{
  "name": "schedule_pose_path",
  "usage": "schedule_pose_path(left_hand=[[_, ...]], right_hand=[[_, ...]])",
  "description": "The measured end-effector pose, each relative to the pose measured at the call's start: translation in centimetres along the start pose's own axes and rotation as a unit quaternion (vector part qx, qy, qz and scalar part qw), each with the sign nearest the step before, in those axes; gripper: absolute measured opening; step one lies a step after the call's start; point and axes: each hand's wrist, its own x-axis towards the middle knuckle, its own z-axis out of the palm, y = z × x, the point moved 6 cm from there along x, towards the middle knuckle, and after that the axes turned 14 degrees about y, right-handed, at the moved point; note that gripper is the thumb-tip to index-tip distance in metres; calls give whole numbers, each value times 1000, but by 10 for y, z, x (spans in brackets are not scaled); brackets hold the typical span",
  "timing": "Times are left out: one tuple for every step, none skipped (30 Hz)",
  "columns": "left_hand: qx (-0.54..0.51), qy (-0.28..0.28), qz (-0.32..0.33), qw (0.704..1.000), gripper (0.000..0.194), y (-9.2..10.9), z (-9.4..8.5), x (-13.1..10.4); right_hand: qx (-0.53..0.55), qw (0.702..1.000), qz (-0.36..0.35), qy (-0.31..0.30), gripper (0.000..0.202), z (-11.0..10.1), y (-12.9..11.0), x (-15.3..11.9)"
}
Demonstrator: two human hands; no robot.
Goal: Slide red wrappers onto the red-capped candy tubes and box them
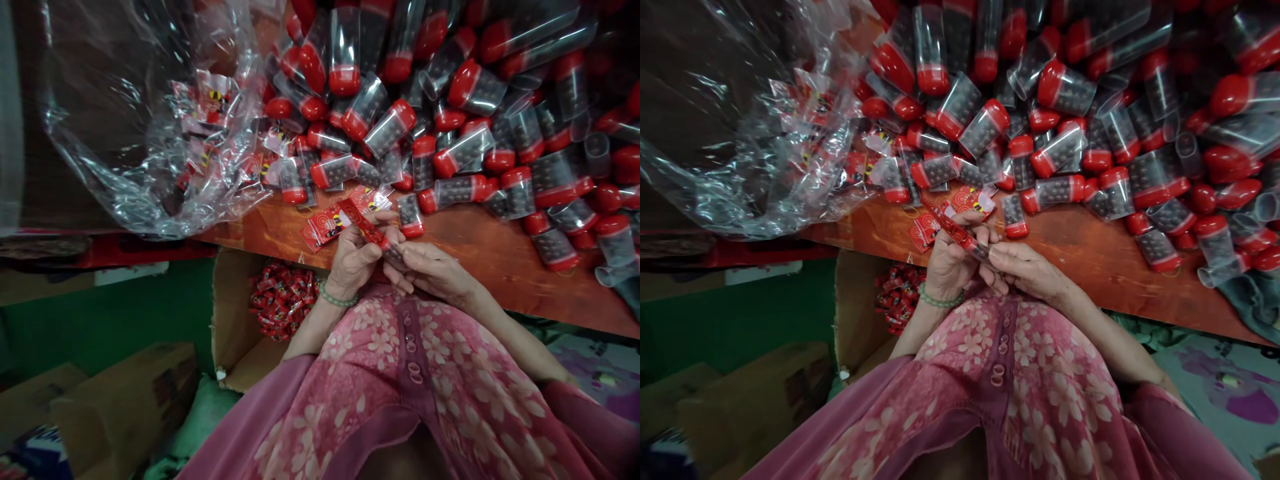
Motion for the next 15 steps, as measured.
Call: schedule_pose_path(left_hand=[[3, 3, 2, 1000, 66, -1, -2, 1], [9, 9, 2, 1000, 66, -2, -4, 2], [16, 16, 3, 1000, 65, -3, -7, 3], [19, 23, 7, 1000, 62, -3, -9, 4], [18, 27, 15, 999, 57, -3, -10, 5], [13, 26, 27, 999, 52, -2, -10, 7], [4, 22, 42, 999, 47, 0, -9, 8], [-4, 18, 55, 998, 44, 1, -9, 9], [-9, 15, 62, 998, 43, 2, -8, 10], [-10, 17, 67, 998, 44, 2, -7, 11], [-9, 23, 68, 997, 45, 2, -6, 12], [-8, 30, 69, 997, 46, 2, -6, 12], [-8, 38, 68, 997, 47, 2, -6, 13], [-7, 45, 68, 997, 48, 1, -6, 13], [-7, 49, 67, 997, 49, 1, -6, 13]], right_hand=[[12, 1000, 9, -1, 44, 1, -1, 1], [19, 1000, 17, -1, 44, 2, -1, 1], [21, 999, 24, -2, 46, 2, -1, 2], [19, 999, 28, -2, 48, 3, -1, 3], [14, 999, 32, -1, 49, 3, -1, 3], [8, 999, 37, 1, 50, 3, 0, 3], [0, 999, 40, 5, 51, 3, 1, 3], [-12, 999, 41, 12, 51, 3, 1, 3], [-31, 999, 36, 21, 51, 2, 1, 3], [-58, 997, 27, 32, 51, 0, 0, 2], [-92, 995, 12, 42, 50, -1, -1, 1], [-127, 991, -6, 50, 49, -2, -3, 0], [-161, 985, -25, 56, 48, -3, -6, -1], [-188, 979, -43, 60, 47, -3, -9, -1], [-207, 975, -58, 62, 46, -3, -10, -2]])
